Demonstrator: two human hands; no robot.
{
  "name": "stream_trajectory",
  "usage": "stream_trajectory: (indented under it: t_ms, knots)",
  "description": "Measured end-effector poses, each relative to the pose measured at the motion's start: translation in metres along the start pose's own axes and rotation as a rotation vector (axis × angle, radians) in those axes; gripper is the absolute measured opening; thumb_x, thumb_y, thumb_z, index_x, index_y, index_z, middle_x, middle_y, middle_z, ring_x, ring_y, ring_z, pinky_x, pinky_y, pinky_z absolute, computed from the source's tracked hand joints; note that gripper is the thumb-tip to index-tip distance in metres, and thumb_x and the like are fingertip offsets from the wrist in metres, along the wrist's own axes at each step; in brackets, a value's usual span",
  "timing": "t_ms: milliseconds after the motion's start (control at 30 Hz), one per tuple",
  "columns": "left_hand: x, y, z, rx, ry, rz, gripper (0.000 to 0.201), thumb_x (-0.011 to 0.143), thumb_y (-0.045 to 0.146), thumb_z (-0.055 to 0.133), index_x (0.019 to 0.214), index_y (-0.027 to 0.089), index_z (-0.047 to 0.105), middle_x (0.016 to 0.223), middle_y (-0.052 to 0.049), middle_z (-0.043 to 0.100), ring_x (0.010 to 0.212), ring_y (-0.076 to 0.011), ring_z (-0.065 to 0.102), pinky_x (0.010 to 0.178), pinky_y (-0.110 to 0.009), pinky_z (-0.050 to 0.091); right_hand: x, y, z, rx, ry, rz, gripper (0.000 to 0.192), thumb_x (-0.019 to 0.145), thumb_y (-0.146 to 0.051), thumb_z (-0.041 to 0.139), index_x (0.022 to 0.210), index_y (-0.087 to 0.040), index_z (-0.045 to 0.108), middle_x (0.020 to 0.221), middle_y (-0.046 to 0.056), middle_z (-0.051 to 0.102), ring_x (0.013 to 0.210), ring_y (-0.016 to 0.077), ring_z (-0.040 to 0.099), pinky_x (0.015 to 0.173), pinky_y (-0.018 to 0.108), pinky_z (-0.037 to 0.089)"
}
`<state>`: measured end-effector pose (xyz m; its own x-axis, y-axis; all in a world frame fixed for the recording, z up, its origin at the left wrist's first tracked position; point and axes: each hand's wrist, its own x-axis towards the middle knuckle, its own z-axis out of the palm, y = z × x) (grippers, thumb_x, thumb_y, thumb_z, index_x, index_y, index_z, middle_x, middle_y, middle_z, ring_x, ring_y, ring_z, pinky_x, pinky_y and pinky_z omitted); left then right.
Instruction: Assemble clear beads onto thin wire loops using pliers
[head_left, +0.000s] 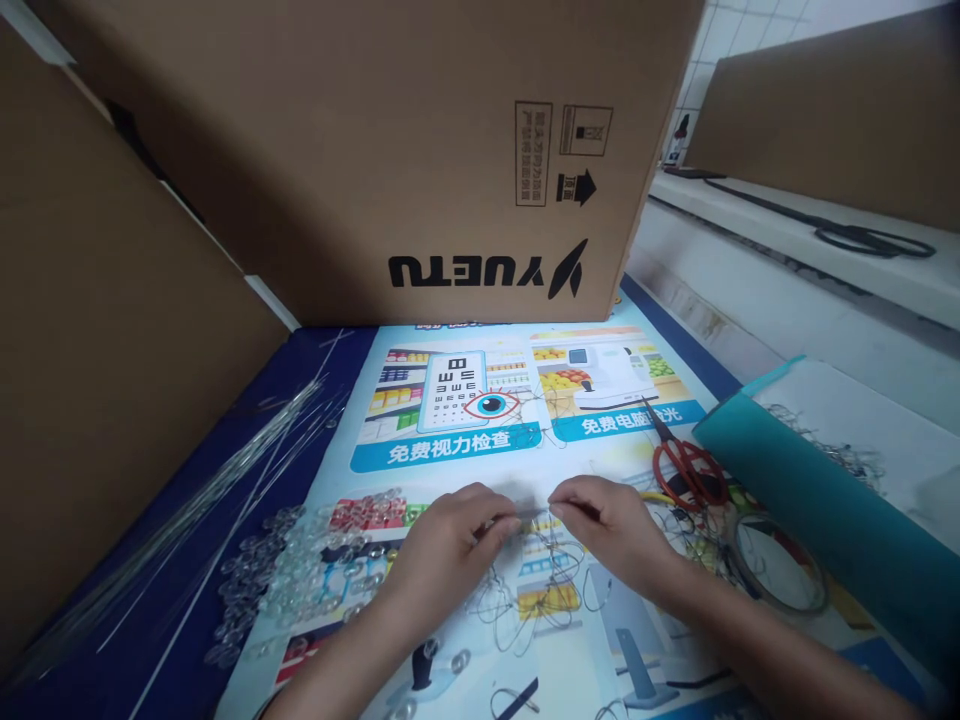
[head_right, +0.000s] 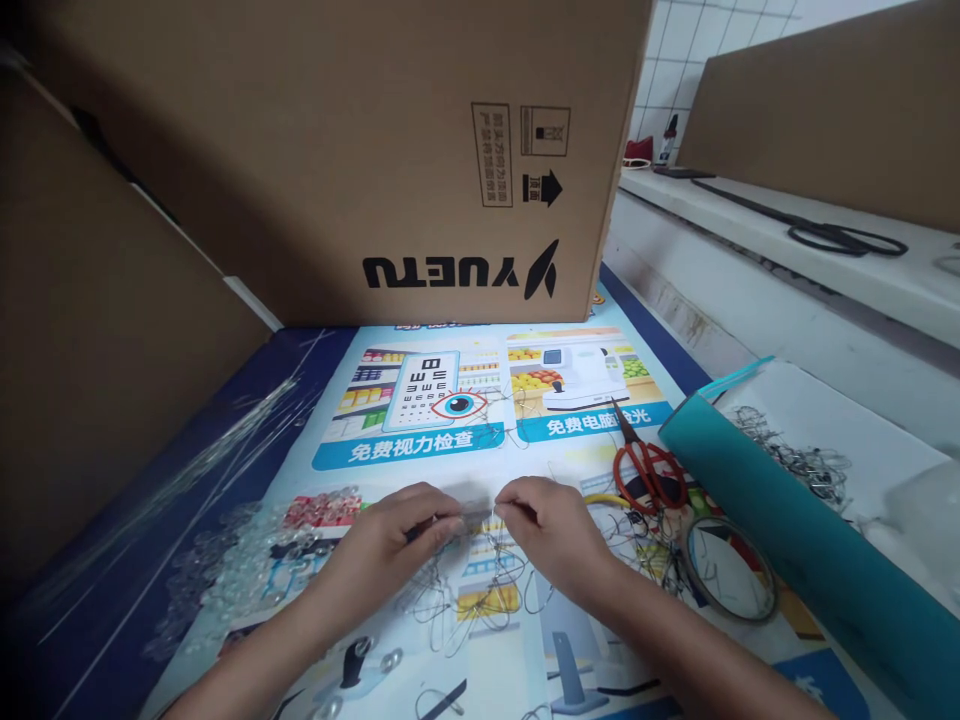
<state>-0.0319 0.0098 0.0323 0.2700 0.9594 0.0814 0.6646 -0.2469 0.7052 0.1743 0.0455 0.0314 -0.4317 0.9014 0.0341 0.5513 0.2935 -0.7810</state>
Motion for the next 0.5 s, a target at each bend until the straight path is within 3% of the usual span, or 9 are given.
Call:
stream_trajectory:
  t_ms: [233, 500]
  knots:
    - [0.0, -0.001, 0.004, 0.05, -0.047, -0.005, 0.018, 0.087, 0.023, 0.05, 0.096, 0.025, 0.065, 0.085, -0.001, 0.063, 0.079, -0.0164, 0.056, 0.071, -0.027, 0.044, 0.001, 0.001, 0.006, -0.039, 0.036, -0.107, 0.009, 0.082, -0.016, 0.055, 0.078, -0.021, 0.061, 0.072, -0.003, 0.06, 0.068, 0.0118, 0.055, 0.062, 0.022, 0.039]
    - [0.0, -0.003, 0.013, 0.136, -0.05, -0.004, 0.018, 0.085, 0.015, 0.046, 0.083, 0.022, 0.063, 0.078, -0.001, 0.061, 0.074, -0.0157, 0.055, 0.069, -0.027, 0.043, 0.001, 0.004, 0.014, -0.098, 0.11, -0.299, 0.01, 0.084, -0.016, 0.053, 0.083, -0.021, 0.061, 0.078, 0.001, 0.061, 0.076, 0.014, 0.055, 0.069, 0.025, 0.041]
